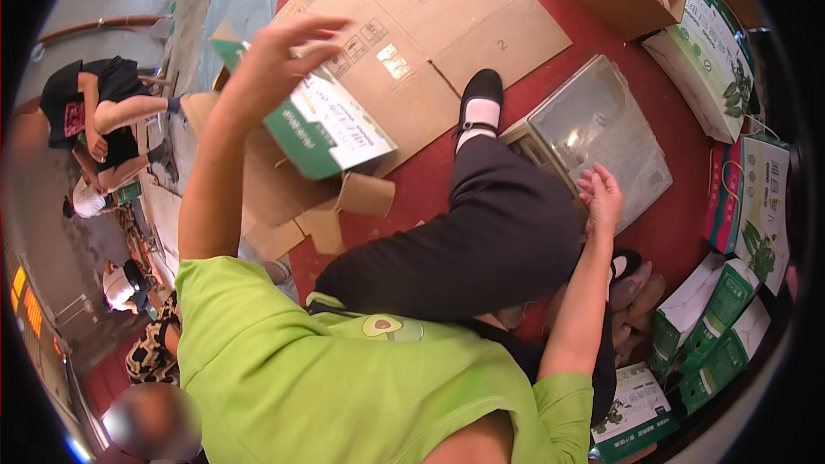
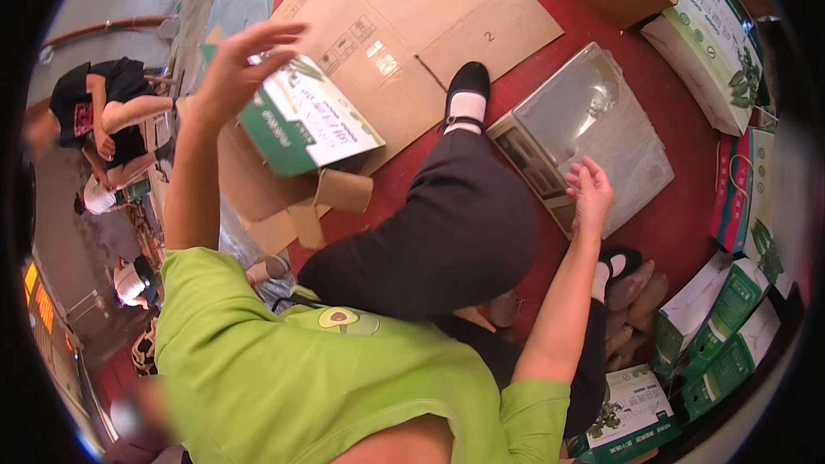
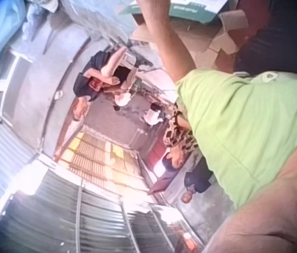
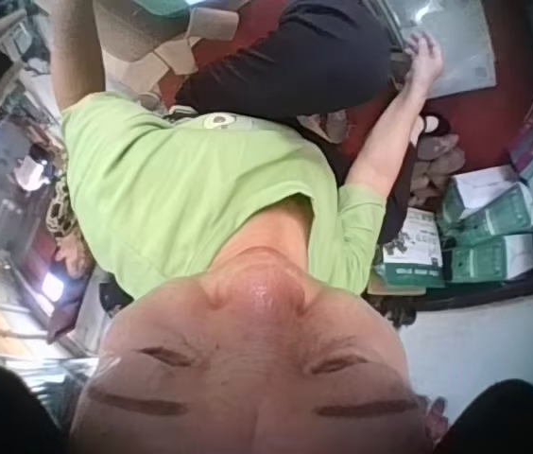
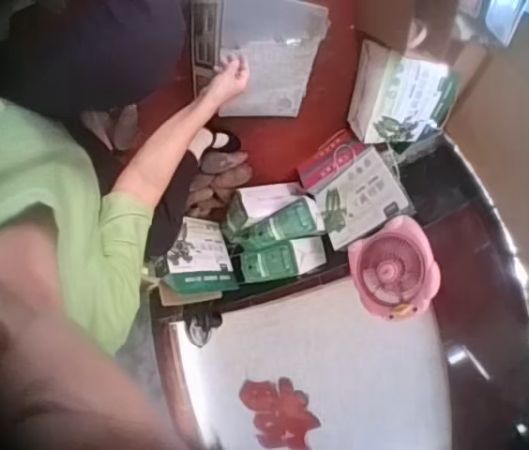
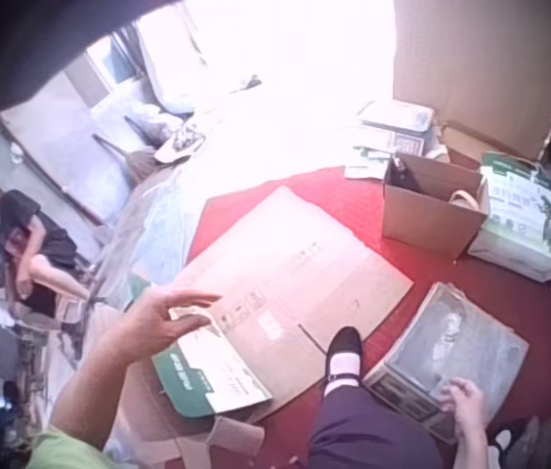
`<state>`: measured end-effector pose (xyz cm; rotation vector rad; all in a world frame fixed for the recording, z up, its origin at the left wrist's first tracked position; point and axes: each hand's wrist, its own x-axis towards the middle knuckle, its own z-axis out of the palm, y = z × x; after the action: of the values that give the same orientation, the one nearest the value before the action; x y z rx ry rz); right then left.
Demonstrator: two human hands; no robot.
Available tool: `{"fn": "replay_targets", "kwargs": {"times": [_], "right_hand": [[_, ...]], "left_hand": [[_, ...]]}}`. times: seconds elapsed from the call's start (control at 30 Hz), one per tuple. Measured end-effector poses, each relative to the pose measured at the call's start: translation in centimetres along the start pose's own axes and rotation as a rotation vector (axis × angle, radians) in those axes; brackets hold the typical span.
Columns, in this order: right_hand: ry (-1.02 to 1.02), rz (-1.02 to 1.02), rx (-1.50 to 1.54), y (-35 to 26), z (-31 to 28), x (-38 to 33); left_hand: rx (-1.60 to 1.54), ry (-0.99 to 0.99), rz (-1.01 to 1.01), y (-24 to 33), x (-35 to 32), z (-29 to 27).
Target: Picking up vegetables from a pile and placing them into a cardboard box on a scale.
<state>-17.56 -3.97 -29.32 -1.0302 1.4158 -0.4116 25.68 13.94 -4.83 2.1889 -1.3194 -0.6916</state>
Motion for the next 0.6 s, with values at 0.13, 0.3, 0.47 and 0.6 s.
{"fn": "replay_targets", "kwargs": {"times": [0.13, 0.3, 0.47, 0.6], "right_hand": [[-0.066, 0.066, 0.068, 4.1, 0.2, -2.0], [-0.076, 0.025, 0.231, 5.2, -0.3, -3.3], [-0.074, 0.077, 0.196, 3.8, 0.2, -5.5], [-0.120, 0.059, 0.047, 5.2, 2.6, -5.0]], "left_hand": [[-0.057, 0.707, 0.072, -6.1, -10.0, -5.4], [-0.115, 1.153, -0.347, -14.1, -24.3, -6.5], [-0.352, 0.656, -0.874, -19.9, -32.2, 7.0], [-0.446, 0.134, -1.087, -23.5, -33.5, 18.0]]}}
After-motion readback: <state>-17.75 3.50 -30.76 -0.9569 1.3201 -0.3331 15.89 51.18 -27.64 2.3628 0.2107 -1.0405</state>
